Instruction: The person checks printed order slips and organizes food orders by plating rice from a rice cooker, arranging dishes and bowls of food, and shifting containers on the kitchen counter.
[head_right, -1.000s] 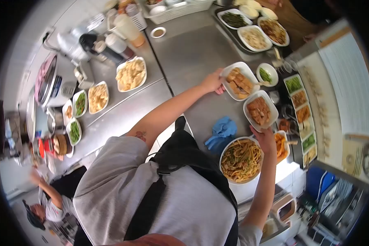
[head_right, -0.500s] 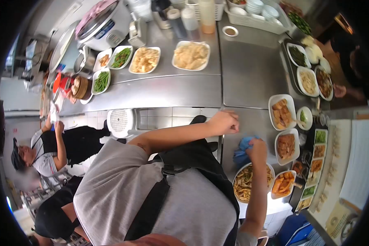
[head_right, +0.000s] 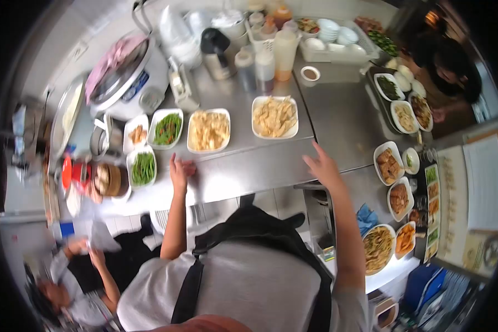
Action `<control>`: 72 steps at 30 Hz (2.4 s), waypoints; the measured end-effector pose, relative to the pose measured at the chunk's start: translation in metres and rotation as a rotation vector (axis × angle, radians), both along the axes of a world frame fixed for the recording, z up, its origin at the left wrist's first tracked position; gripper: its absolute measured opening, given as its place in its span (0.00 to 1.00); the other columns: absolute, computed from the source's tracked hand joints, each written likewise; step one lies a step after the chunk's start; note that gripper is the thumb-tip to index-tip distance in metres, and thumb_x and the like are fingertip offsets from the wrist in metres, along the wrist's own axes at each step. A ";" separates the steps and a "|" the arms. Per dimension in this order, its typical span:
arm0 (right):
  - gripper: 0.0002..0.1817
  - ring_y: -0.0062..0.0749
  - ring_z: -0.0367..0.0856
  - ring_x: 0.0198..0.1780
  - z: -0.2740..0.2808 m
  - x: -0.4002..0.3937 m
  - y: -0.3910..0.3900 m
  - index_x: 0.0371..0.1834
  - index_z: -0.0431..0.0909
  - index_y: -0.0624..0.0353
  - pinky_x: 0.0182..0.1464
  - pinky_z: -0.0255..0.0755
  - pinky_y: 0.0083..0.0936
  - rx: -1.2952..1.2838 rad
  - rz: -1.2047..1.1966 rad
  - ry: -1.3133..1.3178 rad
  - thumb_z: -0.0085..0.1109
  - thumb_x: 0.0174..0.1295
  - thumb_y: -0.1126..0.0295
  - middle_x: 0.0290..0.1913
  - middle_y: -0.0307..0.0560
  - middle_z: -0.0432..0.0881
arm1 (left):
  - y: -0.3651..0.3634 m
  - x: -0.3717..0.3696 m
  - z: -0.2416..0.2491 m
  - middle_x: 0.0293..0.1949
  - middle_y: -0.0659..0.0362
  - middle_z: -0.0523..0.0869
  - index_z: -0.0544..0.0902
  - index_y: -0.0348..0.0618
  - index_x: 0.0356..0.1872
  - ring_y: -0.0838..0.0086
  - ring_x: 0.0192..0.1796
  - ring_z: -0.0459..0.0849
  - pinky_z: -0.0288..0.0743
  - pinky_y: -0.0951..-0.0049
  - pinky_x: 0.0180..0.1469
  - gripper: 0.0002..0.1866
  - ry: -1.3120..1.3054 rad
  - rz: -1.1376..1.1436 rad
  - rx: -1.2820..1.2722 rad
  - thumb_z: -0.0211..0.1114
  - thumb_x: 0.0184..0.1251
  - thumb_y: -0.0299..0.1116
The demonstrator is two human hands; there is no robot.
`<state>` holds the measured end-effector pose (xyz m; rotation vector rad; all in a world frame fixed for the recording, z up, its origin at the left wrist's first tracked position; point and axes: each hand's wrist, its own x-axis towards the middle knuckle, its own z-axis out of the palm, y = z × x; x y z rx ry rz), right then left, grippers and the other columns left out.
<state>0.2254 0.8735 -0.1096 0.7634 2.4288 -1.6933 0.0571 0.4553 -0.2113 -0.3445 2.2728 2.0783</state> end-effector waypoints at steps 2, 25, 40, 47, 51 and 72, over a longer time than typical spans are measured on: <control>0.41 0.30 0.80 0.27 -0.048 -0.049 -0.018 0.75 0.42 0.48 0.29 0.78 0.28 -0.203 -0.098 -0.079 0.54 0.64 0.52 0.36 0.51 0.82 | -0.012 -0.024 0.003 0.29 0.53 0.83 0.55 0.40 0.69 0.72 0.25 0.81 0.77 0.74 0.27 0.27 0.059 -0.234 -0.009 0.45 0.75 0.42; 0.14 0.35 0.79 0.20 -0.142 0.097 0.003 0.52 0.59 0.61 0.22 0.81 0.34 -0.195 -1.252 0.547 0.35 0.68 0.66 0.26 0.52 0.77 | 0.218 -0.031 0.024 0.18 0.59 0.77 0.67 0.35 0.52 0.76 0.12 0.73 0.69 0.76 0.13 0.15 -0.009 -1.167 -0.065 0.43 0.69 0.32; 0.19 0.38 0.81 0.21 -0.113 0.198 0.024 0.59 0.58 0.63 0.22 0.78 0.27 -0.197 -1.431 0.499 0.39 0.70 0.64 0.31 0.55 0.79 | 0.433 0.062 0.010 0.23 0.60 0.76 0.59 0.43 0.69 0.80 0.18 0.74 0.72 0.77 0.14 0.27 -0.061 -1.562 -0.121 0.47 0.69 0.34; 0.36 0.46 0.81 0.44 -0.077 0.197 -0.005 0.74 0.41 0.44 0.44 0.79 0.39 -0.436 -1.314 0.576 0.50 0.68 0.58 0.49 0.66 0.76 | 0.419 0.062 0.039 0.23 0.60 0.79 0.56 0.49 0.72 0.75 0.23 0.78 0.75 0.70 0.28 0.28 0.092 -1.362 -0.211 0.46 0.74 0.43; 0.38 0.44 0.80 0.43 -0.070 0.214 -0.024 0.75 0.39 0.38 0.44 0.77 0.35 -0.591 -1.350 0.360 0.51 0.68 0.59 0.51 0.63 0.77 | 0.308 0.066 0.059 0.25 0.60 0.82 0.63 0.49 0.69 0.74 0.30 0.81 0.76 0.69 0.37 0.26 0.348 -1.030 -0.157 0.48 0.74 0.45; 0.14 0.19 0.79 0.33 -0.051 -0.191 -0.252 0.52 0.75 0.60 0.36 0.74 0.18 -0.357 0.357 0.149 0.52 0.68 0.65 0.33 0.41 0.81 | -0.340 0.007 0.006 0.47 0.49 0.79 0.51 0.45 0.70 0.66 0.35 0.85 0.85 0.70 0.35 0.34 -0.103 0.430 0.212 0.55 0.66 0.24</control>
